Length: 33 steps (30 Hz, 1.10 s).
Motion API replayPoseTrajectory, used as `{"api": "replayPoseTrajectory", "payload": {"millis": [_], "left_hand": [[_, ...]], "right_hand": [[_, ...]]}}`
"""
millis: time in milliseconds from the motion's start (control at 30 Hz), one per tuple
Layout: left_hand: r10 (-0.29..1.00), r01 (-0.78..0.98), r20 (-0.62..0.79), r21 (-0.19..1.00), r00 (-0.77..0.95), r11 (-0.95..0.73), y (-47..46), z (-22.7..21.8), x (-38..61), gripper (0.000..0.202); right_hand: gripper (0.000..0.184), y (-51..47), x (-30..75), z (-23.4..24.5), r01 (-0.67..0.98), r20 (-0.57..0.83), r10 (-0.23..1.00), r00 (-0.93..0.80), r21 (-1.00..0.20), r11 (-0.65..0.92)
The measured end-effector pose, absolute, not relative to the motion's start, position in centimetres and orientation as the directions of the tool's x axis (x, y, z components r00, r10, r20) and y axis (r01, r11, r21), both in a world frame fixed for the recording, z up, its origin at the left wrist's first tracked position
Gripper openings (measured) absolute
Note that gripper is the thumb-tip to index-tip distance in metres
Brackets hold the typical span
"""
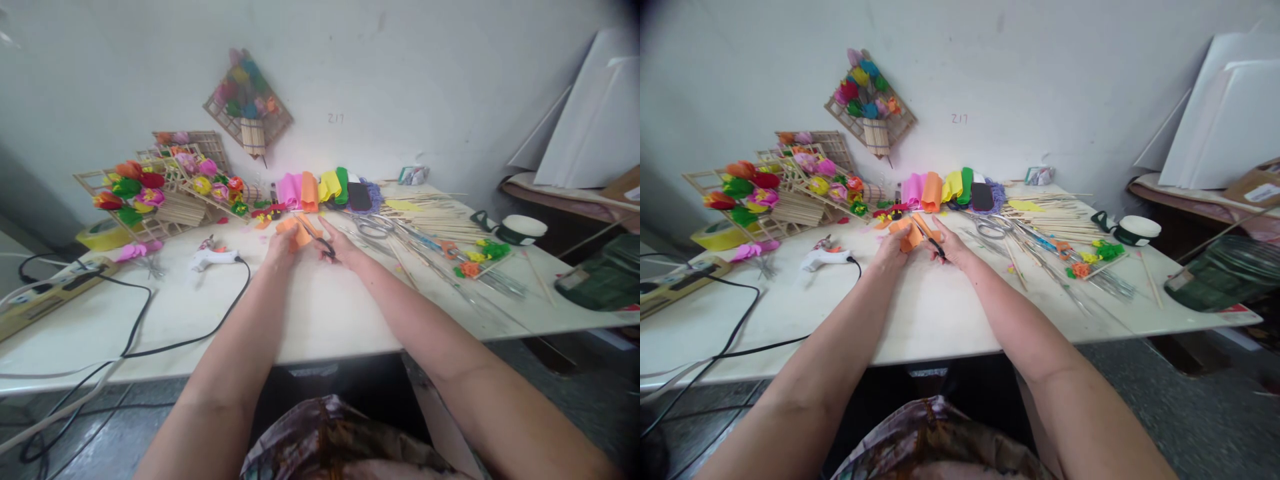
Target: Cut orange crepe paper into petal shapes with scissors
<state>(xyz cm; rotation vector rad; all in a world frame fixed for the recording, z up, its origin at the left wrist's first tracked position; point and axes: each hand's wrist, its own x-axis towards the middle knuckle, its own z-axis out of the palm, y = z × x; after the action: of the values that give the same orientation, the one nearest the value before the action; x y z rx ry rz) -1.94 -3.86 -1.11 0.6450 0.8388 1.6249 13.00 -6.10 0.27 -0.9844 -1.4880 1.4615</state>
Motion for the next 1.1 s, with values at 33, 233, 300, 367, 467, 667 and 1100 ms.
{"api": "replayPoseTrajectory", "payload": {"millis": [33, 233, 300, 367, 467, 667, 1100], "left_hand": [[0.977, -0.583, -0.018, 0.805, -0.212, -0.112, -3.8, -1.1, -1.9, 0.016], [0.983, -0.56, 0.001, 0.822, -0.185, -0.106, -3.9, -1.2, -1.9, 0.021], [0.986, -0.558, 0.021, 0.822, -0.166, -0.112, -4.0, -1.3, -1.9, 0.022], [0.987, -0.561, 0.031, 0.82, -0.157, -0.115, -4.0, -1.3, -1.8, 0.022], [0.987, -0.564, 0.029, 0.818, -0.159, -0.114, -3.9, -1.4, -1.8, 0.023], [0.99, -0.554, 0.026, 0.826, -0.142, -0.101, -3.9, -1.4, -1.8, 0.023], [0.993, -0.511, 0.055, 0.854, -0.103, -0.1, -3.7, -1.7, -1.9, 0.028]], "right_hand": [[0.085, -6.1, 13.0, 0.2, -0.017, 0.034, 0.926, -0.376, -0.999, 0.03], [0.062, -5.1, 13.3, -1.0, -0.02, 0.065, 0.912, -0.404, -0.998, 0.062], [0.058, -4.9, 13.3, -1.2, -0.03, 0.08, 0.912, -0.403, -0.997, 0.075], [0.056, -5.1, 13.3, -1.0, -0.039, 0.074, 0.915, -0.397, -0.997, 0.064], [0.053, -5.5, 13.3, -0.4, -0.058, 0.053, 0.923, -0.381, -0.998, 0.034], [0.045, -5.9, 13.1, 0.4, -0.051, 0.02, 0.939, -0.344, -0.999, 0.003], [0.032, -5.3, 13.2, -0.3, 0.03, 0.049, 0.942, -0.333, -0.998, 0.063]]}}
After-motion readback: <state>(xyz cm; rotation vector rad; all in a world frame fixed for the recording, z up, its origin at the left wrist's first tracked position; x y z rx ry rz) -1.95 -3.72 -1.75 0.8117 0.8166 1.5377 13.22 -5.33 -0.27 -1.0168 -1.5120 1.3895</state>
